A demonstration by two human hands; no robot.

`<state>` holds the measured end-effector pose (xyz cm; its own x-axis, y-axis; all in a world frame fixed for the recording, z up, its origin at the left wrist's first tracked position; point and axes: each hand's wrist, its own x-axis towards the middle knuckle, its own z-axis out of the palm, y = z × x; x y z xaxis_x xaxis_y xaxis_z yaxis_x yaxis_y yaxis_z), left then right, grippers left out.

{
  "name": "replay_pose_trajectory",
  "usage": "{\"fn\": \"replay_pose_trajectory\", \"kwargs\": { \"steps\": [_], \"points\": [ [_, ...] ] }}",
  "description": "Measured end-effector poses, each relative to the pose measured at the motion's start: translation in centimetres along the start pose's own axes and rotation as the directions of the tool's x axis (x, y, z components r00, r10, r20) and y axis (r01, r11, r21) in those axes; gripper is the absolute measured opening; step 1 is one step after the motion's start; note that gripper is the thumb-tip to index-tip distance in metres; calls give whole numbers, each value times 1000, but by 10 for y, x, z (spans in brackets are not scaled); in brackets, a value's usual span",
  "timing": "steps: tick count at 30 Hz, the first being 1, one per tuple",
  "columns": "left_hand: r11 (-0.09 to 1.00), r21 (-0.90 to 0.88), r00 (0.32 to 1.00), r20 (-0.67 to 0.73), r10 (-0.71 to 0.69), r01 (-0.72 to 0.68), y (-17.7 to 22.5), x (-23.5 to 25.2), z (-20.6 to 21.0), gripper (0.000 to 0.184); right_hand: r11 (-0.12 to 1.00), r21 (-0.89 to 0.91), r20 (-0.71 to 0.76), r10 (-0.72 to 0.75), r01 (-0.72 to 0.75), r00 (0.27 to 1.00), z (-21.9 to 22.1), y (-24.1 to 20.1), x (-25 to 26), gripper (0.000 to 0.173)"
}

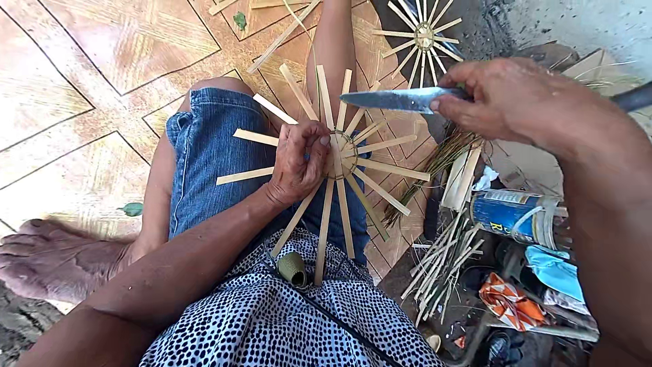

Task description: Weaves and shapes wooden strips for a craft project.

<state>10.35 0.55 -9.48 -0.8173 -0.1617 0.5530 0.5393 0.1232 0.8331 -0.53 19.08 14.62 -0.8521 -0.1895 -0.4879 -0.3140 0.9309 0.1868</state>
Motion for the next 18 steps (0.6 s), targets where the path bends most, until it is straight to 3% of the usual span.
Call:
{"fn": "replay_pose_trajectory", "kwargs": {
  "steps": [2, 4, 6, 7, 10, 12, 14, 18],
  "points": [
    [1000, 16, 1000, -5, 10, -10, 2, 0, 0, 14, 961, -132, 253, 270, -244, 929, -38, -47, 6, 38],
    [999, 12, 999, -35, 30, -30, 3, 2, -2, 12, 989, -136, -18, 58, -59, 998, -18, -42, 0, 33],
    [1000, -9, 998, -53, 22, -22, 4, 2, -3, 11, 985, -170, 220, 49, -12, 974, -33, -58, -1, 30],
    [999, -22, 998, -60, 22, -23, 3, 1, -3, 10, 979, -200, 227, -2, 49, 974, -29, -54, 1, 29],
    [999, -25, 998, -60, 34, -35, 4, 0, -2, 9, 967, -231, 3, -111, 108, 994, -30, -41, 2, 30],
    [999, -17, 997, -61, 37, -38, 5, 1, -2, 8, 962, -244, 41, -116, 123, 992, -31, -50, 3, 27],
    [1000, 0, 999, -46, 28, -28, 4, -1, -3, 8, 957, -256, 226, -81, 139, 971, -38, -64, 4, 22],
    [999, 28, 999, -28, 24, -23, 3, -4, -3, 9, 954, -196, -9, -231, 225, 973, -46, -25, 14, 22]
  ]
}}
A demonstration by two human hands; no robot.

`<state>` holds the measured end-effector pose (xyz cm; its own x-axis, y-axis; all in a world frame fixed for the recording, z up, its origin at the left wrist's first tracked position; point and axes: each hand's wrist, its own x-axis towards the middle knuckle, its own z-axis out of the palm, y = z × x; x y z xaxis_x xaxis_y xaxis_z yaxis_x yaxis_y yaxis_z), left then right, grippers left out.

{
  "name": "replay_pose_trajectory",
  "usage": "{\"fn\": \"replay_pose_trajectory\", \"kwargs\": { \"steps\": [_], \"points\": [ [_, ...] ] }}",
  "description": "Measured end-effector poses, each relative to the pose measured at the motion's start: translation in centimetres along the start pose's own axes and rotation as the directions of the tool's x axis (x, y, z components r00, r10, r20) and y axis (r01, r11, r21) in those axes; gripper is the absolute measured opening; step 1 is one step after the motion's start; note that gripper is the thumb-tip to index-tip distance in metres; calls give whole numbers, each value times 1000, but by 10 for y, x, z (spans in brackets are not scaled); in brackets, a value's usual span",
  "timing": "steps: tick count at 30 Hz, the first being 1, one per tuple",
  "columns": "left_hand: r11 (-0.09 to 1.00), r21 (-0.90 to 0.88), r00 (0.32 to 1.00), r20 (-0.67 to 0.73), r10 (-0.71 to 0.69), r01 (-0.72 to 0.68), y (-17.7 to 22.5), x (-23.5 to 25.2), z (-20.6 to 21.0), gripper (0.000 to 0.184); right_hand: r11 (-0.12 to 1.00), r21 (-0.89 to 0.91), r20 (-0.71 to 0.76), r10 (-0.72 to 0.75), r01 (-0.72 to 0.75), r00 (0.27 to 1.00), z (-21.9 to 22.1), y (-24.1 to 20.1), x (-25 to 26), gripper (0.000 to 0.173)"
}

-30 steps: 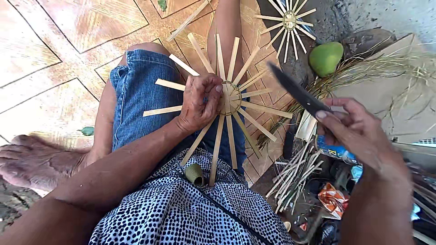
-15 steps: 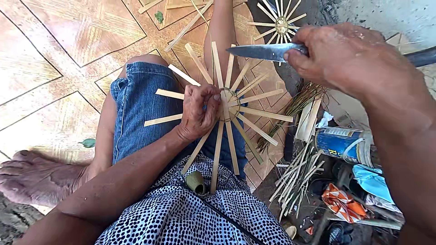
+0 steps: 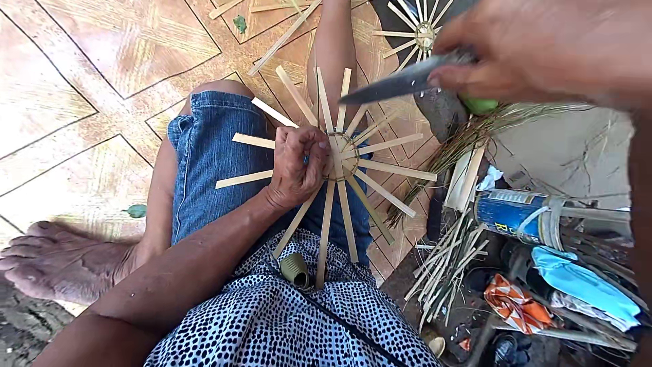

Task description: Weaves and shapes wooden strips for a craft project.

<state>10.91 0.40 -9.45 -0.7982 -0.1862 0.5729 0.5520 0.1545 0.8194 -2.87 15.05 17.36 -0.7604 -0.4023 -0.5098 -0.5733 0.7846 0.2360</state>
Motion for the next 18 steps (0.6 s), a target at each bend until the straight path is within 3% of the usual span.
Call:
{"fn": "replay_pose_trajectory", "kwargs": {
  "steps": [3, 7, 10, 12, 15, 18],
  "points": [
    [1000, -12, 1000, -7, 11, -11, 0, 2, 0, 9, 988, 142, -137, -36, 55, 990, -3, 7, 5, 24],
    [999, -33, 1000, -9, 21, -21, 2, 2, -1, 9, 996, 87, -138, -18, 30, 990, 1, -16, 14, 19],
    [999, -16, 999, -10, 49, -49, 3, 3, -1, 8, 998, 59, -141, 8, 1, 990, 4, -28, 19, 25],
    [998, -7, 998, -15, 62, -62, 3, 5, -2, 7, 1000, 28, -95, 4, -2, 995, 4, -36, 18, 28],
    [998, 6, 998, -16, 67, -67, 1, 3, -2, 6, 998, -34, 99, -50, 54, 994, 1, -41, 17, 19],
    [996, 28, 996, -7, 86, -86, -1, 2, -1, 6, 990, 86, -73, -107, 114, 992, -2, -28, 18, 18]
  ]
}}
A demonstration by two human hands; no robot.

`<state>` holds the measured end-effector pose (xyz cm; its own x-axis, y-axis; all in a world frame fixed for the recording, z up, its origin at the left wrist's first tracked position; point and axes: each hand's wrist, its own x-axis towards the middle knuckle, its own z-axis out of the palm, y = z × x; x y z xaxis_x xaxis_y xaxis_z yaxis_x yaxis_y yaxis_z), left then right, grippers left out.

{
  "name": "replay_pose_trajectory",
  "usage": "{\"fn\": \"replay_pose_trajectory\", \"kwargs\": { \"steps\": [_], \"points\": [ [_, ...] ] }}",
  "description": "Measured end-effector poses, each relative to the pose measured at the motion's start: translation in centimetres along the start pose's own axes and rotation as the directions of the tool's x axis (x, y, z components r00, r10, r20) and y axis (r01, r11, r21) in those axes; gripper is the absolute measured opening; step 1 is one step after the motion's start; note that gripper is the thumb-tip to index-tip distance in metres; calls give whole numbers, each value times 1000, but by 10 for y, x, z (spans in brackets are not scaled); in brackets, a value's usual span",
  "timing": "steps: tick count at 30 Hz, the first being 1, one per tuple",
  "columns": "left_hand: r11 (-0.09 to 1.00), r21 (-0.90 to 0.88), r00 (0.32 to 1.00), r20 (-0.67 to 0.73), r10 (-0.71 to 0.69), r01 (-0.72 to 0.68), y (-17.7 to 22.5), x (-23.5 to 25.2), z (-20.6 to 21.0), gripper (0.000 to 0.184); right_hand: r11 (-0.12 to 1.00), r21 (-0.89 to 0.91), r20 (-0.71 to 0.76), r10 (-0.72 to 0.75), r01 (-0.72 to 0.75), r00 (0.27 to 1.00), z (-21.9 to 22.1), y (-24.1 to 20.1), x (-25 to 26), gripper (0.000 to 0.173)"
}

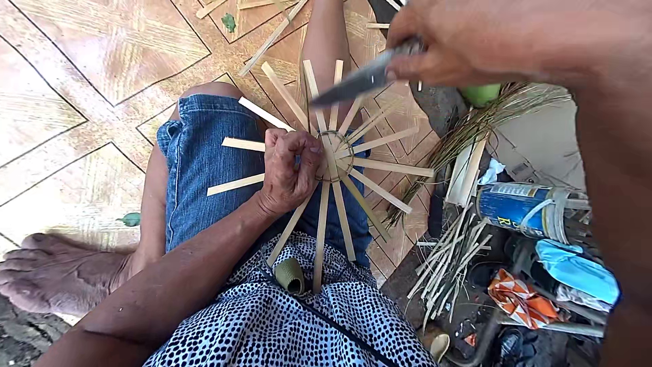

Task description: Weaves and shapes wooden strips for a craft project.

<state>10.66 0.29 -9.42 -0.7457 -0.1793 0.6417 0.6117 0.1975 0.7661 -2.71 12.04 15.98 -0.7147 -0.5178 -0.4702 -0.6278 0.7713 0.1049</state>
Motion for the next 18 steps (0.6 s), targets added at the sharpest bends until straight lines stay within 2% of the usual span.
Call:
{"fn": "replay_pose_trajectory", "kwargs": {
  "steps": [1, 2, 5, 7, 9, 10, 11, 13, 15, 16, 18],
  "points": [
    [1000, -6, 1000, -1, 4, -4, -1, 1, 0, 6, 1000, -1, -65, 13, -13, 998, -1, -1, 1, 21],
    [1000, -5, 1000, 1, 4, -4, -1, 1, 0, 6, 999, -26, -64, 23, -25, 998, 0, -4, 1, 23],
    [998, -34, 999, 23, -47, 48, -1, 1, -2, 7, 996, -88, 118, -7, 17, 993, 16, -5, -6, 18],
    [986, -103, 991, 33, -130, 133, 1, 3, -4, 11, 998, 29, 93, 45, -48, 995, 26, 24, -20, 20],
    [950, -186, 968, 38, -249, 252, 4, 6, -5, 15, 934, 283, -20, 232, -217, 973, 45, 64, -41, 32],
    [934, -201, 955, 36, -296, 297, 4, 8, -5, 16, 844, 439, -71, 375, -308, 925, 64, 83, -50, 39],
    [921, -206, 943, 43, -330, 332, 5, 9, -5, 16, 697, 614, -89, 527, -370, 845, 91, 99, -59, 39],
    [908, -208, 931, 64, -359, 364, 7, 8, -5, 18, 311, 877, 16, 743, -366, 669, 162, 117, -74, 37],
    [903, -185, 922, 80, -379, 387, 8, 8, -5, 18, -2, 932, 208, 823, -363, 528, 239, 118, -88, 41],
    [902, -177, 919, 79, -386, 394, 9, 9, -5, 17, -116, 920, 297, 832, -375, 469, 274, 115, -93, 41],
    [908, -165, 923, 61, -380, 385, 7, 10, -2, 14, -278, 881, 427, 814, -382, 393, 329, 104, -100, 38]
  ]
}}
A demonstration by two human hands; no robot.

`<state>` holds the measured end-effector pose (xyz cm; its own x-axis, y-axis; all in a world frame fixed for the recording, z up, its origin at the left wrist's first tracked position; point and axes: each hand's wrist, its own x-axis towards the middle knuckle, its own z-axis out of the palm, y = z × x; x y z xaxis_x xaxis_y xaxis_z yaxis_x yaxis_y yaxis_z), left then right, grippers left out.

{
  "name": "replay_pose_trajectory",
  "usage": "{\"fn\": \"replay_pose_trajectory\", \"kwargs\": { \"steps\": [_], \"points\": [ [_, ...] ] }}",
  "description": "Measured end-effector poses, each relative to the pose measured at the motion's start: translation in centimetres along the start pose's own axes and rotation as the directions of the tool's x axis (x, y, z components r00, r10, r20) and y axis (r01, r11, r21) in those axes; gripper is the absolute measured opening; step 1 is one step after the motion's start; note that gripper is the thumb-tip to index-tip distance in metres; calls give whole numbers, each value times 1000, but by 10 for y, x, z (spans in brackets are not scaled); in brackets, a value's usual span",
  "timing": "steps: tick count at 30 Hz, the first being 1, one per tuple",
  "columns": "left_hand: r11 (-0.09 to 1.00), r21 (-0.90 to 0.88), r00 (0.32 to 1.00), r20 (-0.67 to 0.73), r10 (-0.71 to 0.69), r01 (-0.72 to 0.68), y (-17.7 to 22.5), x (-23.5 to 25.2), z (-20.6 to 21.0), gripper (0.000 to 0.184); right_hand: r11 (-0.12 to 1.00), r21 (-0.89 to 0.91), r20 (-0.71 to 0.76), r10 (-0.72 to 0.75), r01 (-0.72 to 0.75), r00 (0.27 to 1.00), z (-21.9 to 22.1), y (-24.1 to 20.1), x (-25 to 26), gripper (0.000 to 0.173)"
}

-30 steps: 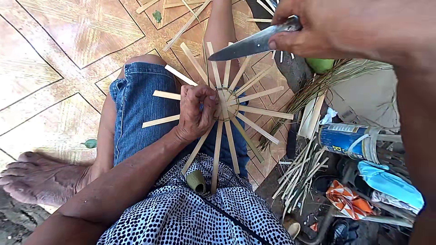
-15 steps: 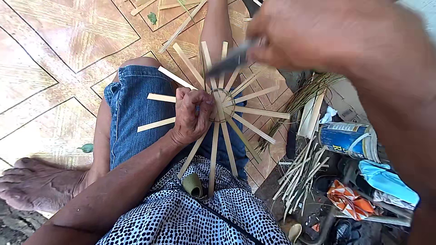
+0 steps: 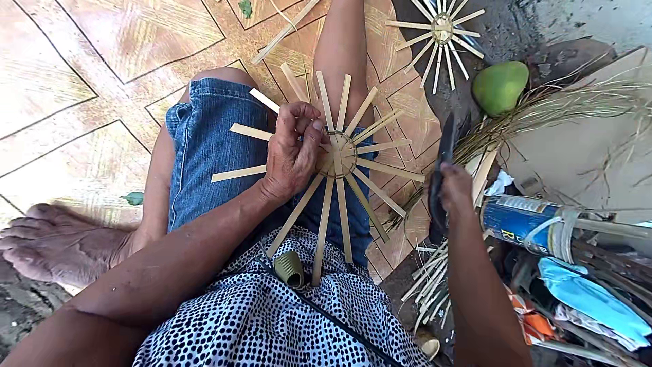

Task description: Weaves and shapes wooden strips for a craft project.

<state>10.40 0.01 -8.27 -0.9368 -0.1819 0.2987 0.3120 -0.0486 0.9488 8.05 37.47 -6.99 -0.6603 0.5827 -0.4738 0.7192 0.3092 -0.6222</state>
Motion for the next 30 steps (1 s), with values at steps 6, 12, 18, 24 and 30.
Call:
{"fn": "replay_pose_trajectory", "kwargs": {
  "steps": [6, 12, 18, 24, 30],
  "points": [
    [1000, -23, 1000, -30, -6, 5, -3, 3, 3, 11, 963, -267, 26, 48, -40, 998, 4, 49, 6, 34],
    [998, -56, 999, -49, 21, -24, -4, 3, 3, 13, 671, -47, 47, -739, 740, 673, 14, -37, -36, 34],
    [992, -42, 992, -37, 120, -122, -3, 2, 3, 16, 199, 173, 525, -847, 965, 80, 117, -113, -117, 32],
    [997, 26, 998, 22, -66, 66, 25, -3, -6, 16, -63, 268, 498, -845, 961, -195, 156, -105, -95, 15],
    [645, -299, 637, -138, -758, 703, 78, 9, -16, 33, -124, 280, 434, -868, 952, -241, 162, -106, -91, 18]
  ]
}}
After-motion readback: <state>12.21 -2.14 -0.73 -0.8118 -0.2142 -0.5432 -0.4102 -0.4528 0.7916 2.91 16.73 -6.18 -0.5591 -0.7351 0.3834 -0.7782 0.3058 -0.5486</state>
